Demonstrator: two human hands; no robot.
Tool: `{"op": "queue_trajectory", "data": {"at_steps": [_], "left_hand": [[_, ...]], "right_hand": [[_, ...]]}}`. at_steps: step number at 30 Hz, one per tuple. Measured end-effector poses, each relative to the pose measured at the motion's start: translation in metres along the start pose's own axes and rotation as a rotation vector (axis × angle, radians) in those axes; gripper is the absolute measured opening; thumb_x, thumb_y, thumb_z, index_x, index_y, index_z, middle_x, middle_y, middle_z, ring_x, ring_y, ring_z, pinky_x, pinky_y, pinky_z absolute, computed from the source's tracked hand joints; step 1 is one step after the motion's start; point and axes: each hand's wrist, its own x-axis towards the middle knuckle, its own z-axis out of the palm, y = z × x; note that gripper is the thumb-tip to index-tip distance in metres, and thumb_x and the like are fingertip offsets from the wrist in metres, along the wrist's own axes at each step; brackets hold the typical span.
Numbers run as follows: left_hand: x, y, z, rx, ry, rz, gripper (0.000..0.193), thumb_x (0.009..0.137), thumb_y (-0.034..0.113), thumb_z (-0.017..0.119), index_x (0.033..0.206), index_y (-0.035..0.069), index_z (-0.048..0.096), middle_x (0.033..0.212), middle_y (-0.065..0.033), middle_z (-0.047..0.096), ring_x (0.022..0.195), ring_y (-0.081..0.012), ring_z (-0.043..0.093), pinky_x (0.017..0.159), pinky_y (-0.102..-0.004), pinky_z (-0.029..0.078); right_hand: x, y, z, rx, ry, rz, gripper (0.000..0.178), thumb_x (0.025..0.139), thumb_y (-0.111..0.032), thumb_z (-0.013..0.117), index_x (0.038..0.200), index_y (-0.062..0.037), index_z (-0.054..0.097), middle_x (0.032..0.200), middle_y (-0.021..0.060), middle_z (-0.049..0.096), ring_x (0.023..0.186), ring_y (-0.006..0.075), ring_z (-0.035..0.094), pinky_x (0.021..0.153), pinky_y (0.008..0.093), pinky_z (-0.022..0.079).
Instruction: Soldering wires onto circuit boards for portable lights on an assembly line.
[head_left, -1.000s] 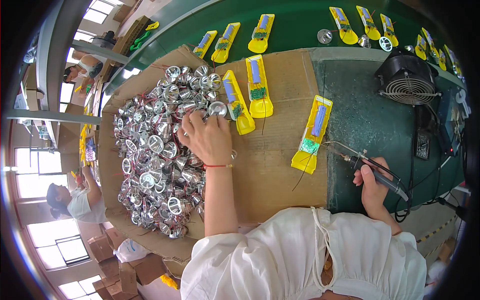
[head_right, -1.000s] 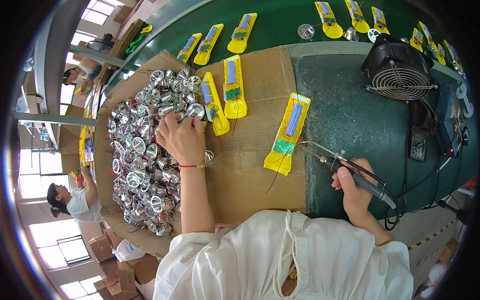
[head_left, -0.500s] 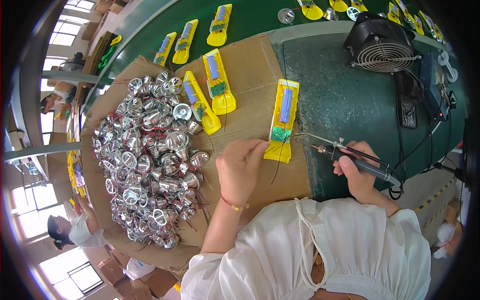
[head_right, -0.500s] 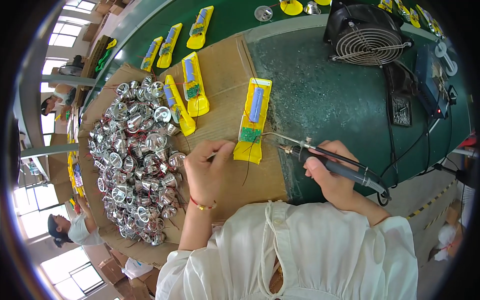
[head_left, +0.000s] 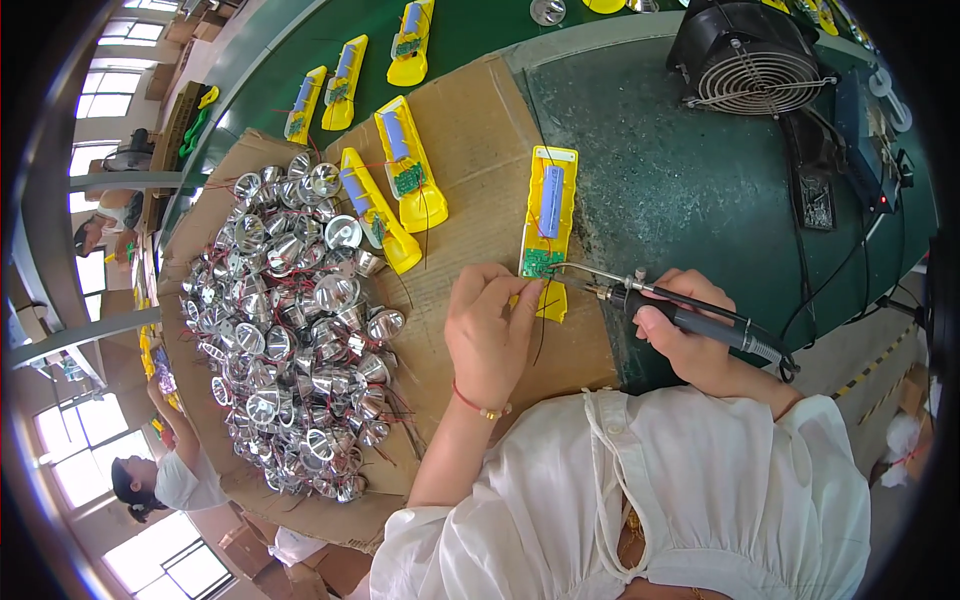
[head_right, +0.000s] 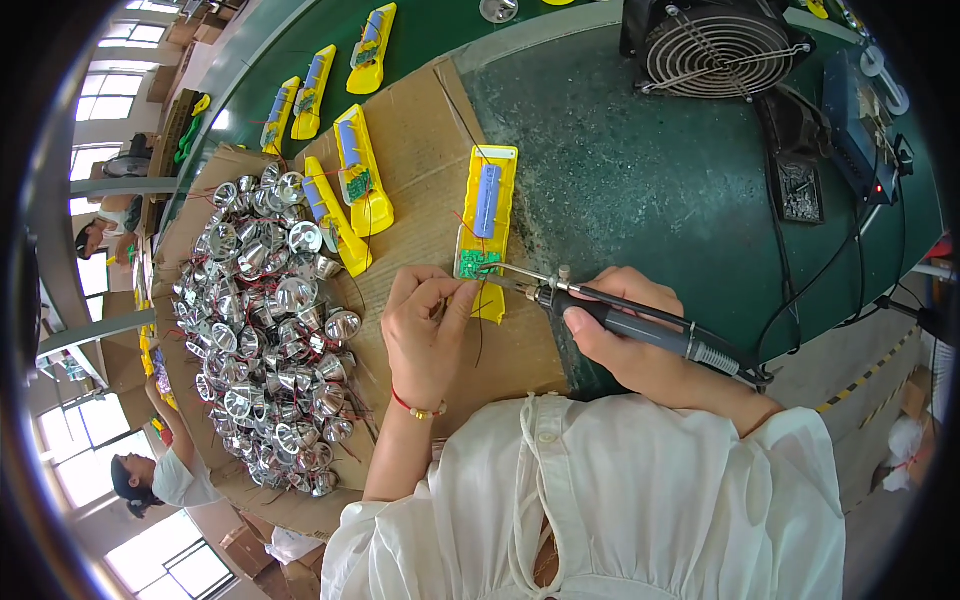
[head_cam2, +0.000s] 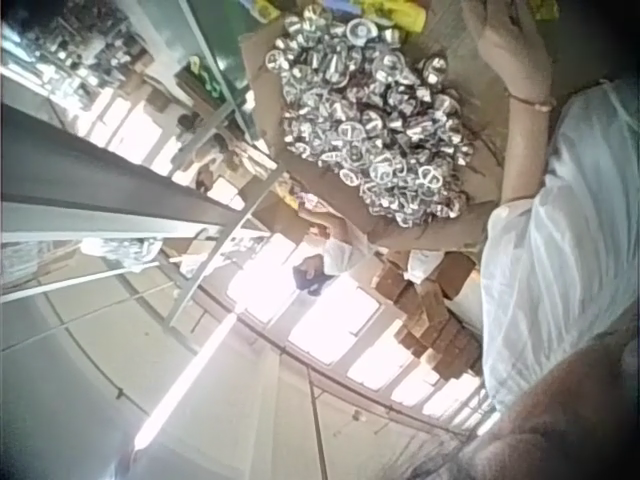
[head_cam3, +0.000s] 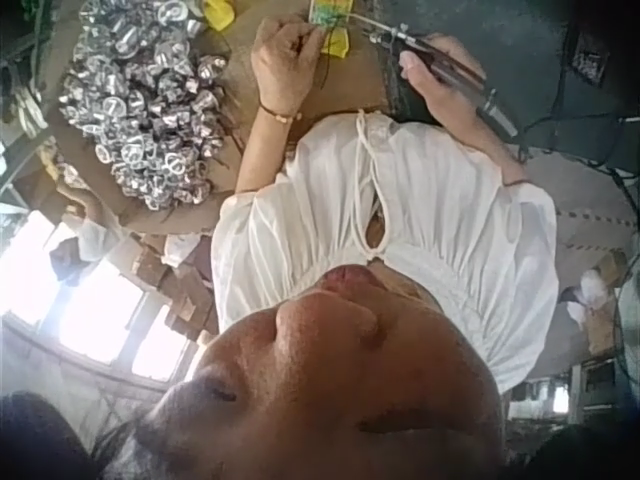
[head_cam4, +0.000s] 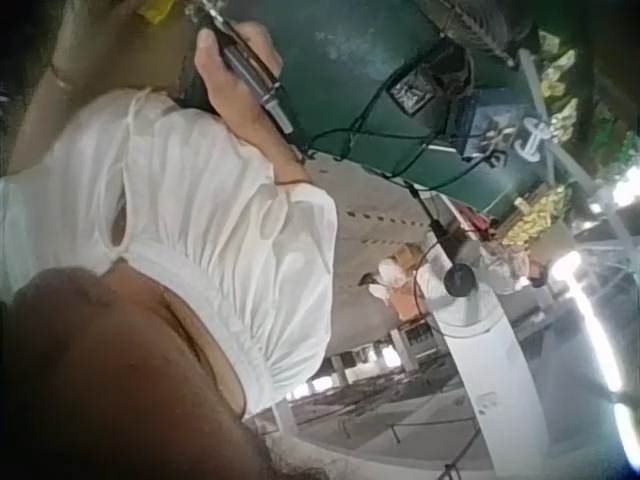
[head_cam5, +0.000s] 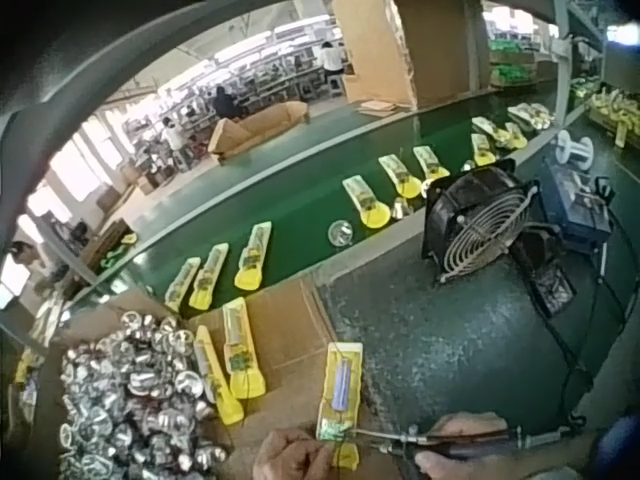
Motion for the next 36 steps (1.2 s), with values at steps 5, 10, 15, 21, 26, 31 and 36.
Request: {"op": "queue_trajectory", "data": {"at_steps": [5,10,15,21,26,31,36], "left_hand": [[0.003,0.002,0.0,-0.056,-0.035,-0.084,0.009,0.073,0.006,0.069,0.075,-0.001,0.064,0.079,-0.0085,0.056,0.064,-0.0181,0.052,0.057,-0.028,0.042],[0.004,-0.001,-0.002,-0.058,-0.024,-0.07,0.01,0.073,0.006,0.069,0.076,-0.003,0.065,0.077,-0.0068,0.056,0.058,-0.0119,0.049,0.053,-0.0241,0.039],[0.006,0.001,-0.002,-0.079,-0.046,-0.112,0.01,0.073,0.006,0.069,0.075,-0.003,0.065,0.077,-0.0061,0.056,0.058,-0.0108,0.049,0.052,-0.0236,0.04],[0.006,0.005,-0.008,-0.111,-0.096,-0.184,0.009,0.073,0.007,0.069,0.079,0.0,0.067,0.08,-0.0088,0.058,0.063,-0.0201,0.055,0.057,-0.0293,0.043],[-0.002,0.0,-0.017,-0.127,-0.051,0.071,0.012,0.072,0.005,0.069,0.083,0.002,0.067,0.085,-0.0087,0.059,0.072,-0.0222,0.057,0.062,-0.0306,0.045],[-0.004,-0.003,-0.013,0.084,-0.067,0.236,0.011,0.071,0.004,0.07,0.081,0.002,0.065,0.088,-0.009,0.059,0.079,-0.0239,0.057,0.066,-0.0311,0.045],[0.003,0.004,-0.011,-0.183,-0.083,-0.205,0.009,0.073,0.006,0.069,0.077,0.0,0.064,0.084,-0.0102,0.058,0.068,-0.0209,0.056,0.062,-0.0297,0.045]], "right_hand": [[-0.002,0.0,0.001,0.013,0.081,0.097,0.016,0.08,-0.012,0.065,0.085,0.0002,0.056,0.07,0.0074,0.06,0.058,0.0092,0.055,0.051,0.0248,0.044],[-0.004,-0.009,0.004,0.233,0.172,0.135,0.015,0.082,-0.008,0.061,0.091,0.0015,0.053,0.074,0.009,0.062,0.062,0.0111,0.059,0.054,0.0234,0.049],[-0.005,-0.008,0.003,0.231,0.165,0.135,0.016,0.082,-0.008,0.062,0.09,0.0023,0.053,0.074,0.0089,0.061,0.061,0.0108,0.059,0.053,0.0232,0.049],[-0.004,-0.006,0.003,0.24,0.171,0.136,0.016,0.081,-0.008,0.062,0.09,0.0023,0.053,0.074,0.009,0.061,0.061,0.0108,0.059,0.053,0.0231,0.049],[-0.005,-0.006,0.0,0.248,0.175,0.119,0.015,0.081,-0.007,0.062,0.09,0.0019,0.053,0.075,0.0092,0.061,0.061,0.0109,0.059,0.053,0.0231,0.049],[-0.006,-0.008,0.001,0.242,0.155,0.123,0.015,0.08,-0.006,0.062,0.09,0.0016,0.053,0.076,0.0091,0.061,0.062,0.0112,0.06,0.054,0.0234,0.049],[-0.001,-0.003,0.006,0.221,0.138,0.08,0.014,0.081,-0.005,0.06,0.09,0.0018,0.052,0.075,0.0101,0.059,0.06,0.0118,0.059,0.052,0.0233,0.049]]}}
